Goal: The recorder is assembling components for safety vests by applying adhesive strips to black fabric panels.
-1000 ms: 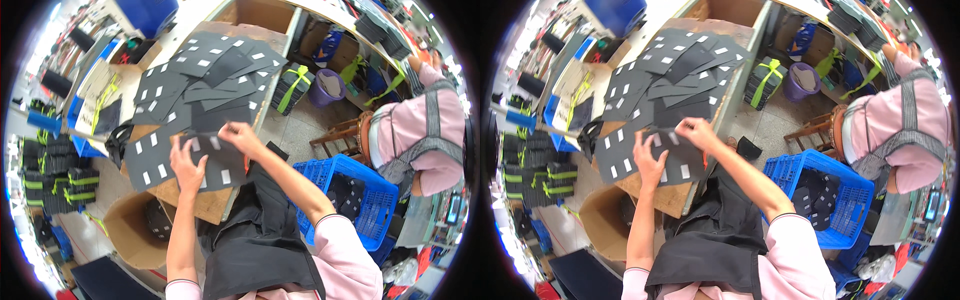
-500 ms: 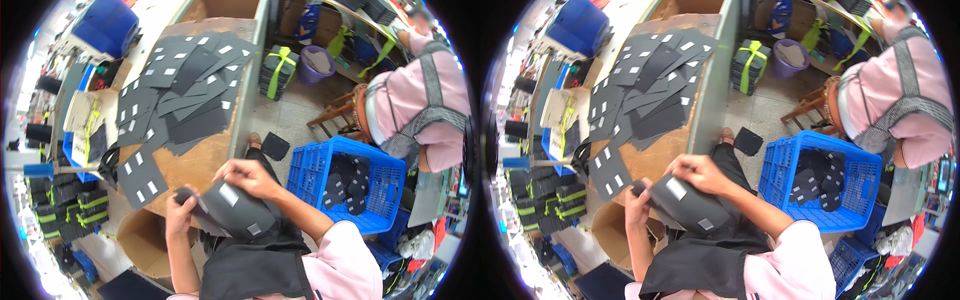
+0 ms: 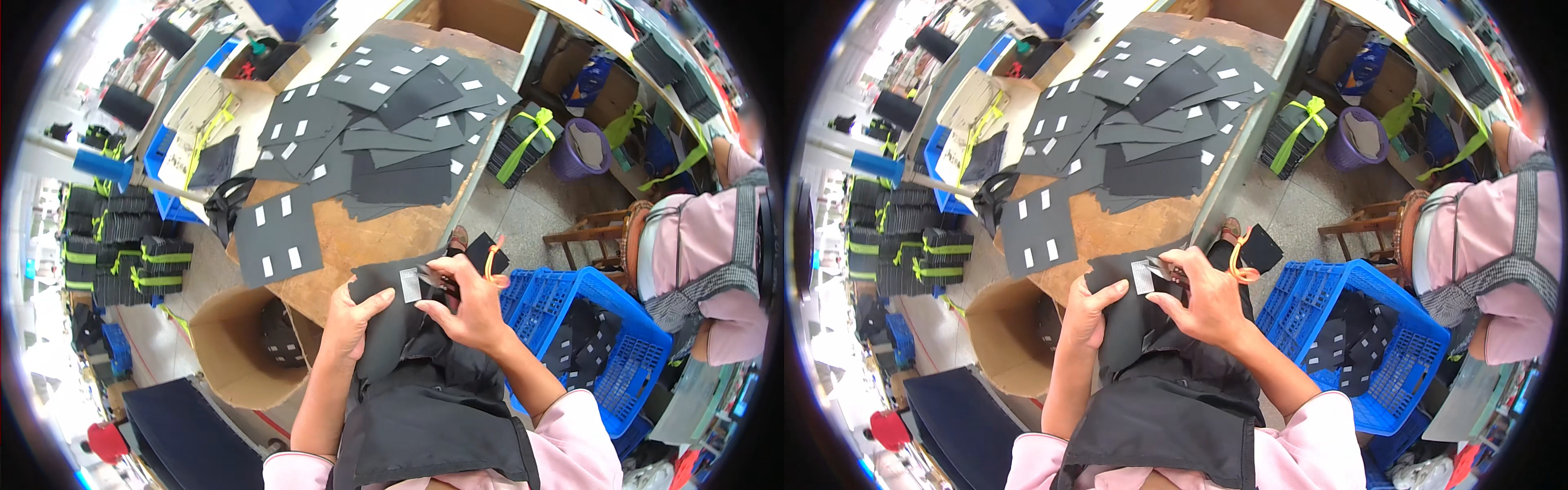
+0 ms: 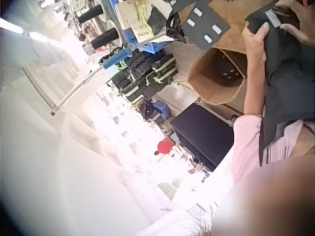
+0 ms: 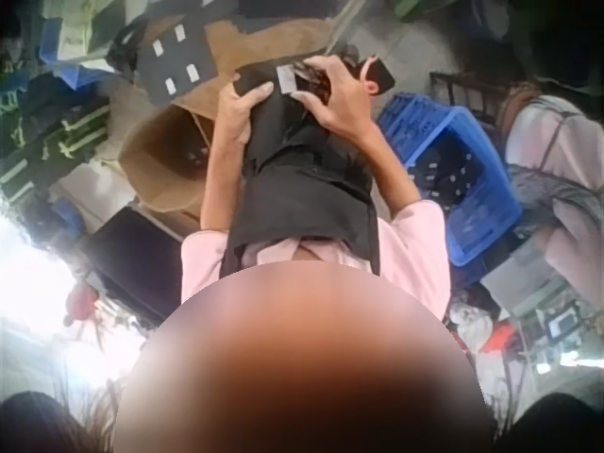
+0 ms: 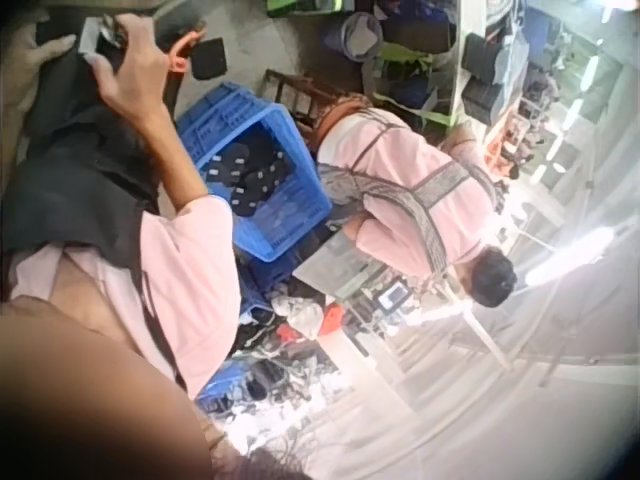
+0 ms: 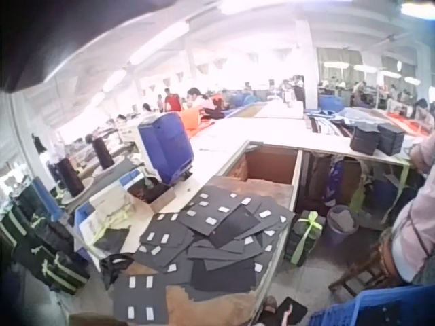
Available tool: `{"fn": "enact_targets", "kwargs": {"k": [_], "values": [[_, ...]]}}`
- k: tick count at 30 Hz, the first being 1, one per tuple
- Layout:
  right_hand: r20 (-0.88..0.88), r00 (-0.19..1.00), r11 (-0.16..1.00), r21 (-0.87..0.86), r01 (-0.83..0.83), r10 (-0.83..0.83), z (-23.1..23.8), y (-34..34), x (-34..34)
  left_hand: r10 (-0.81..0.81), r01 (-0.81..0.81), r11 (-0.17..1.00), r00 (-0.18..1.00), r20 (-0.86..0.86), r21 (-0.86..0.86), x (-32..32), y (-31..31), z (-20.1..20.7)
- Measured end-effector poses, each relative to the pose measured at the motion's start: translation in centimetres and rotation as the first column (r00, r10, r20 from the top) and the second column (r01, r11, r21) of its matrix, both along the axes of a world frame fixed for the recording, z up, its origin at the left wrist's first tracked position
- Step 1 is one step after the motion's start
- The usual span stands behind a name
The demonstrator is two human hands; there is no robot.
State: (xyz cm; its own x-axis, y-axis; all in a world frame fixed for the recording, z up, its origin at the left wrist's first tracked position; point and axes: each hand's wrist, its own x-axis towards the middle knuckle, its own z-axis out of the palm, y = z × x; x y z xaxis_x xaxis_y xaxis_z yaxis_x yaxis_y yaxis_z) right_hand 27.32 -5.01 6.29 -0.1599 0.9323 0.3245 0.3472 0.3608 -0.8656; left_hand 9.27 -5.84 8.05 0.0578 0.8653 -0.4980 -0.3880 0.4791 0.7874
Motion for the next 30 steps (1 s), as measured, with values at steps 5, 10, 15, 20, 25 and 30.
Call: {"fn": "enact_targets", "kwargs": {"k": [5, 10, 15, 20, 25, 30], "values": [[0.164, 0.984, 0.997, 0.035, -0.073, 0.066, -0.1, -0.7, -0.2, -0.017, 0.021, 0.999, 0.994, 0.105, -0.038, -1.0, -1.2, -0.1], [0.196, 0.978, 0.992, 0.089, -0.092, 0.073, -0.9, -0.9, -0.3, -0.051, 0.073, 0.994, 0.966, 0.255, -0.079, -1.4, -1.4, 0.0], [0.066, 0.998, 0.999, 0.04, -0.015, 0.013, 1.6, -2.0, -1.1, -0.059, 0.063, 0.998, 0.981, 0.183, -0.015, -1.3, -2.1, -0.1], [0.138, 0.99, 0.988, 0.155, -0.012, -0.01, 0.7, -2.8, -0.9, -0.019, 0.029, 0.998, 0.986, 0.167, -0.055, -1.4, -2.4, 0.0], [0.225, 0.974, 0.961, 0.272, -0.045, -0.018, 0.6, -2.1, -1.4, -0.009, 0.021, 0.998, 0.979, 0.204, -0.055, -1.4, -2.6, 0.2], [0.157, 0.988, 0.96, 0.274, -0.055, 0.011, 0.5, -2.2, -1.1, 0.012, 0.005, 0.997, 0.977, 0.215, -0.081, -1.6, -2.9, 0.4]]}}
